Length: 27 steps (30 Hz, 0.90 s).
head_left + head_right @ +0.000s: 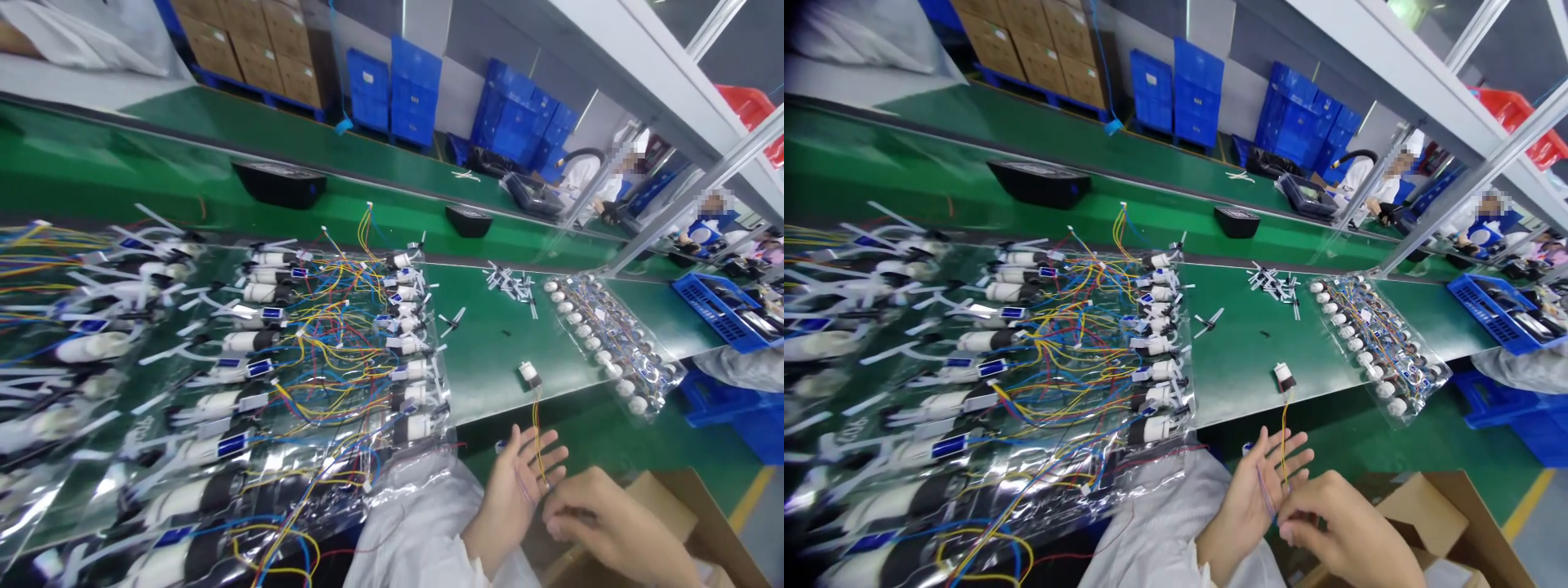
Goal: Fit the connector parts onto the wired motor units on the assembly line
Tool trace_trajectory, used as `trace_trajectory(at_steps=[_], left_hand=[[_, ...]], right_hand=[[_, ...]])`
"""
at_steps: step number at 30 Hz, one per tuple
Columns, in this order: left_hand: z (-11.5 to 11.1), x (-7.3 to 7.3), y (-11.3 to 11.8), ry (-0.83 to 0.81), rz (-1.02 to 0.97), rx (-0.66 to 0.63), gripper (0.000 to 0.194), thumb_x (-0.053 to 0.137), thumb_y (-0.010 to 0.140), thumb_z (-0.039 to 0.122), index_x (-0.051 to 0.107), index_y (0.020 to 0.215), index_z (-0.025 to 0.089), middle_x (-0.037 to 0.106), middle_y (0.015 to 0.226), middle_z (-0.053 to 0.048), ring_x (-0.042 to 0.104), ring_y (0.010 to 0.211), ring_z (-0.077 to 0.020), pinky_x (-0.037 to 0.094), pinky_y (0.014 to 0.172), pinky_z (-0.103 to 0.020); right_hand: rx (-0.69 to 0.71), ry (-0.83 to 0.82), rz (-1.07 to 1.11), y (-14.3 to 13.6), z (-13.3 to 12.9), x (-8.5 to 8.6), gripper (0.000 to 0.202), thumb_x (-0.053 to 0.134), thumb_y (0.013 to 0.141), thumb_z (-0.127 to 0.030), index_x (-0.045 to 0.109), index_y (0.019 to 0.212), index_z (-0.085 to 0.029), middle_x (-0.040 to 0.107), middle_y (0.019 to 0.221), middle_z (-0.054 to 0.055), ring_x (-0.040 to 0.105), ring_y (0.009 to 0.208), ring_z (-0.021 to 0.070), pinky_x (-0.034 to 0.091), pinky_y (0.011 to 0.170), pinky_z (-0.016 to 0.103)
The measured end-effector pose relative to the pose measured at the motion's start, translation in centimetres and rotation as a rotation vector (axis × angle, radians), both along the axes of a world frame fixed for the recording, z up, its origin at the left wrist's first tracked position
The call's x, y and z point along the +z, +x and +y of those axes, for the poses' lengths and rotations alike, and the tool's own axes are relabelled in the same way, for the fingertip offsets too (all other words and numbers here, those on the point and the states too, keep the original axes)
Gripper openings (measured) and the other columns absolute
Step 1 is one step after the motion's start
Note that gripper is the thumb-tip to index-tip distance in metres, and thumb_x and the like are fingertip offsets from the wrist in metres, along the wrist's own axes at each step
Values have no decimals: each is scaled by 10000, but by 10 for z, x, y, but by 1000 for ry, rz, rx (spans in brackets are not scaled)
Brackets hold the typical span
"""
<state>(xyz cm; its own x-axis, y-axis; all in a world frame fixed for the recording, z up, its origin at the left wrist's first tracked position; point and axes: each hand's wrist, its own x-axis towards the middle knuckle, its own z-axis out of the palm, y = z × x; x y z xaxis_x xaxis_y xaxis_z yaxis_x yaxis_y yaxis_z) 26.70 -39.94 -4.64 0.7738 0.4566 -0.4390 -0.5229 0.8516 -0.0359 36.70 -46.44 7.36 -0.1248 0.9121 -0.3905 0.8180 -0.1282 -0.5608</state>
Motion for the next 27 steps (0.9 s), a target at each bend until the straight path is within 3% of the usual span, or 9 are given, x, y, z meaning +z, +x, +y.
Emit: trace_trajectory(at_steps=[4,8,11,13,16,18,22,24,27], left_hand=[[1,2,-5,55,39,25,284,690,1006,342,587,1175,139,726,1272,-178,791,900,-213,585,713,-277],[7,-1,-8,164,78,47,329,793,923,244,635,1190,135,778,1150,-145,761,720,-139,505,555,-190],[14,-9,-8,258,111,38,373,877,834,304,686,1091,111,795,1039,-138,723,632,-120,457,498,-177],[18,-15,-7,325,153,35,454,929,755,374,699,1049,117,796,1004,-133,728,646,-142,477,518,-199],[20,-23,-6,436,263,52,566,938,688,540,693,996,132,794,945,-135,740,694,-203,544,614,-289],[20,-26,-7,519,370,105,605,923,667,621,691,957,144,782,894,-123,732,753,-226,563,726,-350],[16,-19,-12,675,498,225,628,890,698,656,719,1045,162,770,1064,-142,697,1056,-271,485,1032,-410],[9,-9,-15,736,467,228,650,851,753,658,701,1163,175,746,1216,-161,670,1186,-298,458,1101,-429],[0,3,-20,820,421,194,640,725,881,666,631,1312,202,694,1359,-164,635,1289,-306,453,1136,-444]], right_hand=[[-14,-58,14,7,-16,-1,161,694,898,-146,803,855,-257,801,855,7,719,851,214,560,824,324],[-111,23,203,28,-9,-4,172,711,945,-352,813,1039,-251,810,886,45,759,811,213,604,755,314],[-419,335,163,45,27,-19,393,600,995,-518,753,1191,-213,804,1036,112,767,813,234,604,674,326],[-539,518,35,49,59,-36,451,614,965,-560,735,1200,-195,778,1109,148,754,828,253,604,708,362],[-491,560,-9,46,97,-61,430,763,833,-541,762,1072,-183,751,1003,134,702,797,267,592,805,431],[-441,539,19,44,105,-67,382,778,818,-517,769,988,-175,723,916,117,679,805,275,589,813,441],[-350,420,143,43,82,-55,360,719,910,-493,767,1089,-185,739,1030,118,720,903,266,622,769,371],[-310,321,280,40,63,-45,327,745,920,-460,773,1125,-208,727,1136,110,734,998,262,628,821,349],[-300,230,415,24,41,-42,263,792,908,-380,797,1121,-225,731,1118,89,740,990,248,615,855,335]])
